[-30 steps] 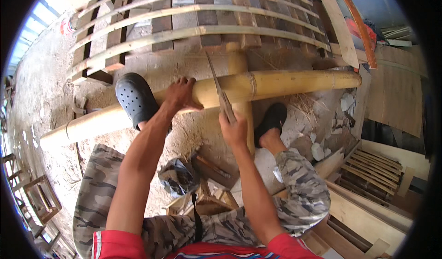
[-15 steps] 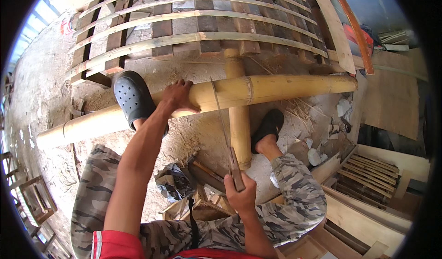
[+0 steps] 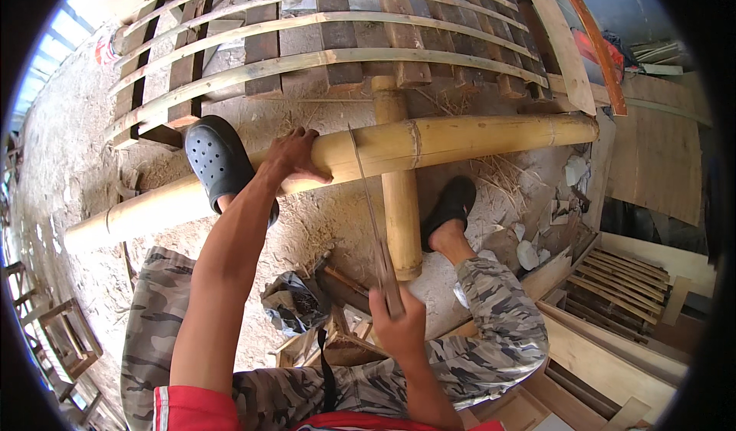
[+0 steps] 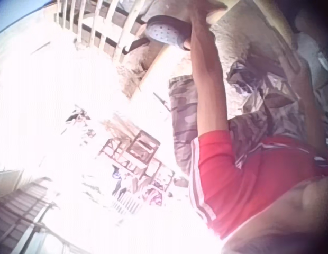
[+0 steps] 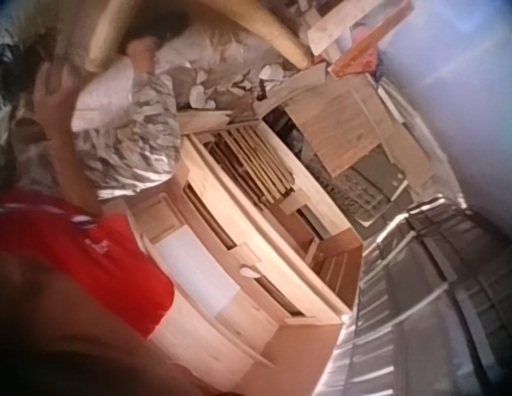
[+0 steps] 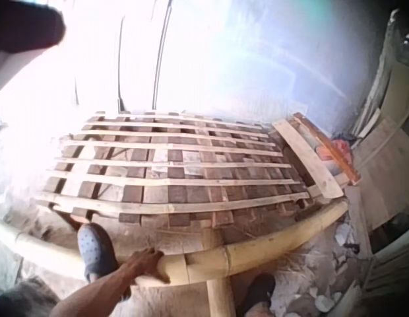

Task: The person sits on the floor and uses a knife to carve and smooth a bamboo pole held between their legs. They repeatedly scrape the surface of the pole with the blade, producing wood shavings.

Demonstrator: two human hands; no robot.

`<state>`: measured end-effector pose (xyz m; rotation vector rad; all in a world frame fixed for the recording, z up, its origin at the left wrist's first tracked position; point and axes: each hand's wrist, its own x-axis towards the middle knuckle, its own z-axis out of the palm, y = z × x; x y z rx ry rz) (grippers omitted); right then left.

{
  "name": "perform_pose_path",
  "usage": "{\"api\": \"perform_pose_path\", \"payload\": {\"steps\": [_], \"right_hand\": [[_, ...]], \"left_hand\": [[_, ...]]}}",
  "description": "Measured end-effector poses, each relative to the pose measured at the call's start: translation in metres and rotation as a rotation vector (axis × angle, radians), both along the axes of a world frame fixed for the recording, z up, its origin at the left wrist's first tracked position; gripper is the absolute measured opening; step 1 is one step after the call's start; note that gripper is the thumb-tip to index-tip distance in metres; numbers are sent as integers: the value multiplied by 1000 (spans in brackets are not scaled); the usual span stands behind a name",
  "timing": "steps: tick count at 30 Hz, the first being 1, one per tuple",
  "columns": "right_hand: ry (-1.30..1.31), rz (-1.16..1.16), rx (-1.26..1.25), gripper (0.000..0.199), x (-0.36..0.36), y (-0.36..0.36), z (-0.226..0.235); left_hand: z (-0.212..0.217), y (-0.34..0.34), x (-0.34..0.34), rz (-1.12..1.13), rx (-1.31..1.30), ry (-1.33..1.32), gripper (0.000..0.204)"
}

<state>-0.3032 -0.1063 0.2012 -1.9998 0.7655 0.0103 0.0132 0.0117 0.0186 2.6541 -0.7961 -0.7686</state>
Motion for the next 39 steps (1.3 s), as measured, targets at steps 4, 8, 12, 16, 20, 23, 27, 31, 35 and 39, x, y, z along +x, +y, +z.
{"api": "perform_pose_path", "payload": {"steps": [4,8,12,16,20,23,27,31,35,39], "right_hand": [[-148,27,-62,13,-3,-5,-7],[31,56,-107,32,166,-62,-92],[-55,52,-96,32,168,-44,-114],[-57,33,-101,29,89,-22,-74],[11,14,34,15,0,-9,-5],[-133,32,35,13,-1,-8,-14],[-20,22,70,23,122,-63,-92],[-66,18,-44,29,121,-44,-100],[-114,12,-64,24,57,-9,-57],[31,-26,20,17,-22,-1,7]], "left_hand": [[1,-4,2,21,-21,-4,114],[-1,-22,-7,44,-37,-54,113],[1,-14,13,-60,-18,64,114],[0,-7,-4,-25,-42,-30,114],[1,0,8,-2,-55,31,114],[1,0,6,17,-23,-9,113],[2,-18,8,-9,-17,46,112],[-2,-14,9,-18,-30,9,112],[-8,-4,4,-11,-40,2,115],[-2,-7,6,5,-42,12,113]]}}
